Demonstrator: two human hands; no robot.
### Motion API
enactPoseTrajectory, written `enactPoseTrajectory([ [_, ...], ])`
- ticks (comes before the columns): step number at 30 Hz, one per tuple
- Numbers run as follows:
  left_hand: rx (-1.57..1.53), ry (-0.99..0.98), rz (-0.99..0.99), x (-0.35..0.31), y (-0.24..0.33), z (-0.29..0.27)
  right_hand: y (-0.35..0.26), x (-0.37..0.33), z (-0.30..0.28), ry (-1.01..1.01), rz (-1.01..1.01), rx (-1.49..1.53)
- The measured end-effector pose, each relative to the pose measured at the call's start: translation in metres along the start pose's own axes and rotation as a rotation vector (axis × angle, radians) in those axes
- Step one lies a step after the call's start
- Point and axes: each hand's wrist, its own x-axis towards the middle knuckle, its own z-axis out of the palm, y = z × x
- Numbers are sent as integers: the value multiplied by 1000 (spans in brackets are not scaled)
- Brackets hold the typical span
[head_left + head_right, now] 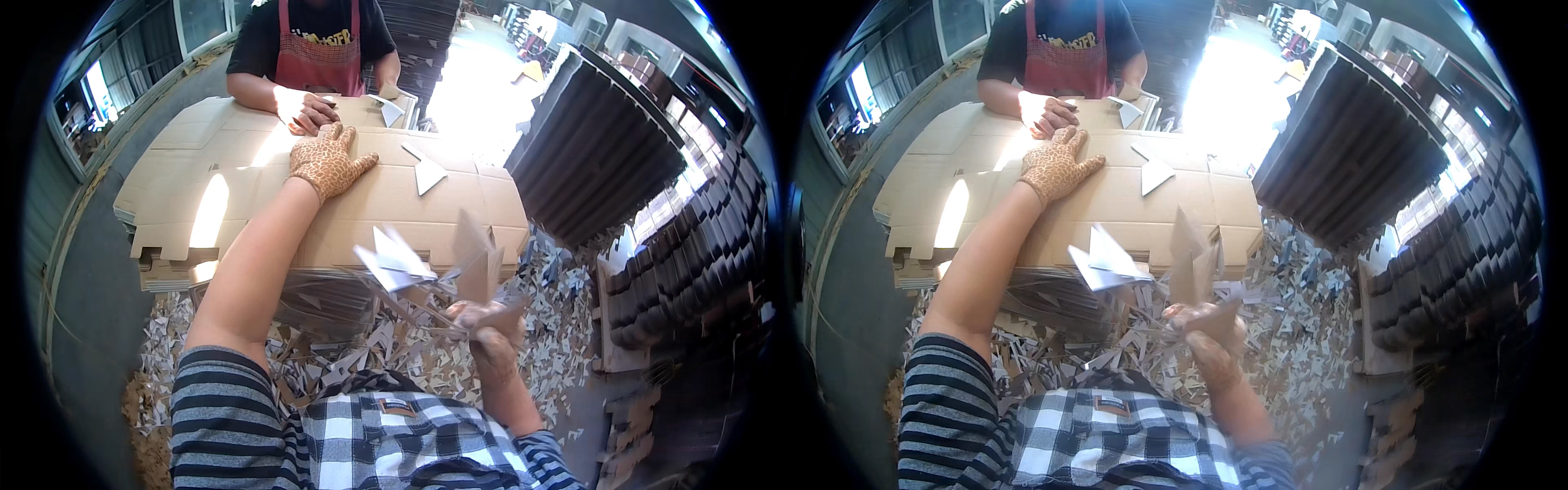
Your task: The person picks up flat cardboard pieces from a pile and stacks them onto a growing stack on a table. They wear gloves and handle the cardboard by hand, occasionally adjusting the stack to keep it aligned. Another person works nearby at the same table.
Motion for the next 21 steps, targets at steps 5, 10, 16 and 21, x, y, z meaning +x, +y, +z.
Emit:
enactPoseTrajectory([
  [5, 56, 44, 12, -1, -8, 6, 30, 13, -12, -266, 340, -529],
  [10, 37, 51, 16, -2, -1, 0, 74, 28, 34, 123, 327, -284],
  [16, 80, 24, 0, 0, -5, 2, 35, 63, 84, 477, 637, -7],
  [21, 69, 76, 21, 0, -6, 9, 38, 57, 94, 501, 412, -228],
])
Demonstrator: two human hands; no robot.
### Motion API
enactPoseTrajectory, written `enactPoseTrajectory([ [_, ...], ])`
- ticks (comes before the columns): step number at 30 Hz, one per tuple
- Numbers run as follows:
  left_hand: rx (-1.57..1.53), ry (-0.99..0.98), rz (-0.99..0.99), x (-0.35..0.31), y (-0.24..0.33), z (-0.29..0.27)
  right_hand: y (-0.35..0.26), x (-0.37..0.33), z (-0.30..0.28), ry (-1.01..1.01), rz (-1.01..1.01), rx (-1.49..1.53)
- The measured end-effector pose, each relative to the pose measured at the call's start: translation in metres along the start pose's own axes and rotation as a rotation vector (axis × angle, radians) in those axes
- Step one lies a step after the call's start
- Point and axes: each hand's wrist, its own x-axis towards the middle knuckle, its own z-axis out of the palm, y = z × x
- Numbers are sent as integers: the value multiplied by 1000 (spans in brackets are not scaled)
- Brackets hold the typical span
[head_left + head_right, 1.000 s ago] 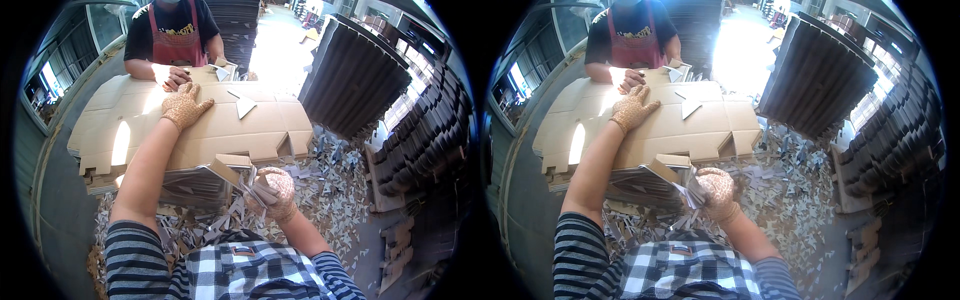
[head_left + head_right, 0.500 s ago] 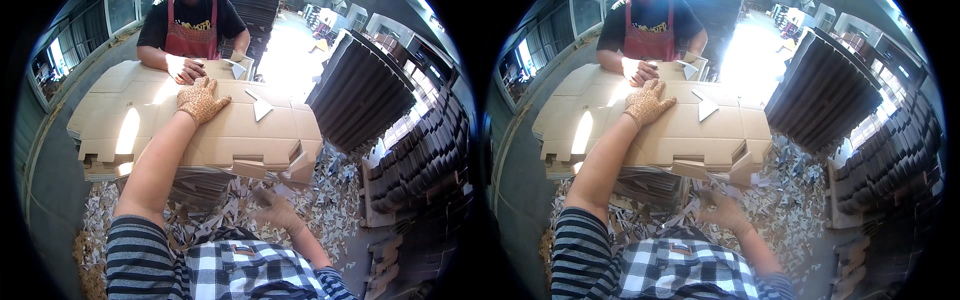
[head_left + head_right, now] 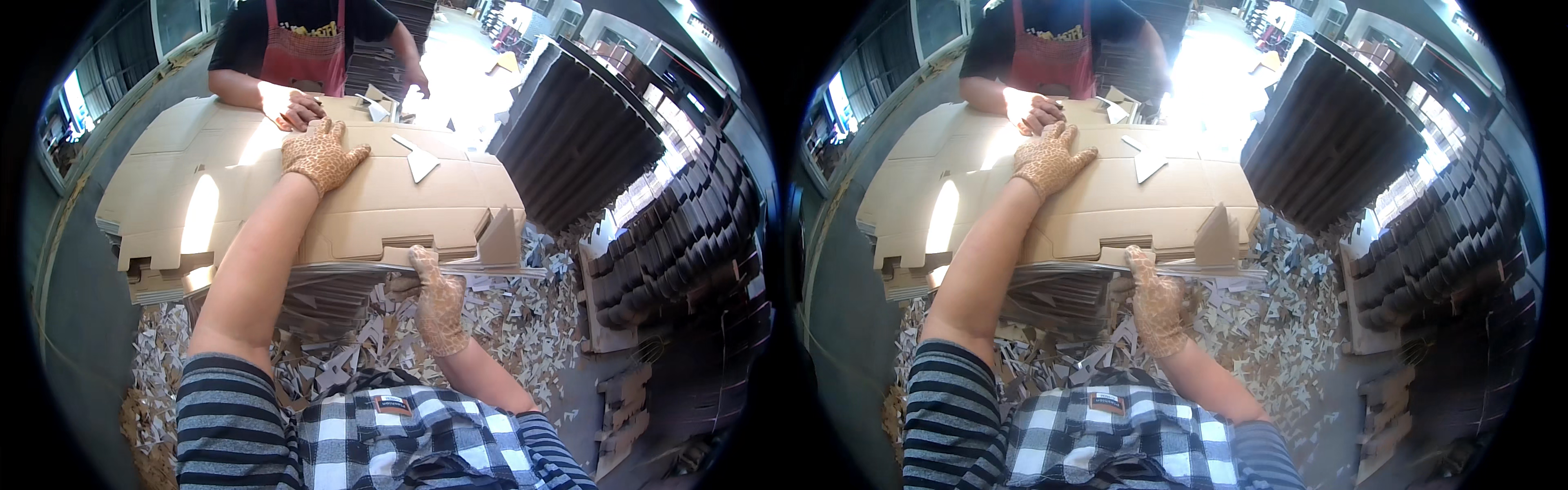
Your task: The person picks up flat cardboard pieces from a pile and stacks them onto a growing stack on a table. They wear gloves and handle the cardboard by hand, occasionally adjusting the stack to keep it aligned. Another person works nearby at the same table.
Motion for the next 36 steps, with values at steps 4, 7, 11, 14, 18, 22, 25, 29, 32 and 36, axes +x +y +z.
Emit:
enactPoseTrajectory([
  [4, 10, 22, -11, 0, -2, -1, 1, -2, 9, -111, -259, -74],
  [7, 45, 20, -2, -1, -3, 3, -7, 18, -2, -226, -270, -218],
  [11, -44, -69, -18, -3, 7, -16, 0, 19, -2, -192, -375, -284],
  [14, 3, -47, -29, 2, -5, -5, -4, -6, -9, -338, 10, 99],
  [18, 54, 4, -24, 1, -3, -8, 6, -12, -36, -442, -168, -269],
  [22, 39, -26, -38, 4, 2, -7, 81, -11, -46, -547, 163, 309],
  [25, 34, -51, -24, 4, 5, -8, 104, -6, -57, -435, 570, 682],
  [29, 50, -20, -13, 4, 3, -2, 79, 2, -58, -440, 296, 359],
  [32, 68, -67, -24, 3, 6, -13, 68, 23, -61, -489, 376, 650],
  [36, 50, -54, -26, 6, 2, -6, 34, 35, -36, -358, 277, 834],
])
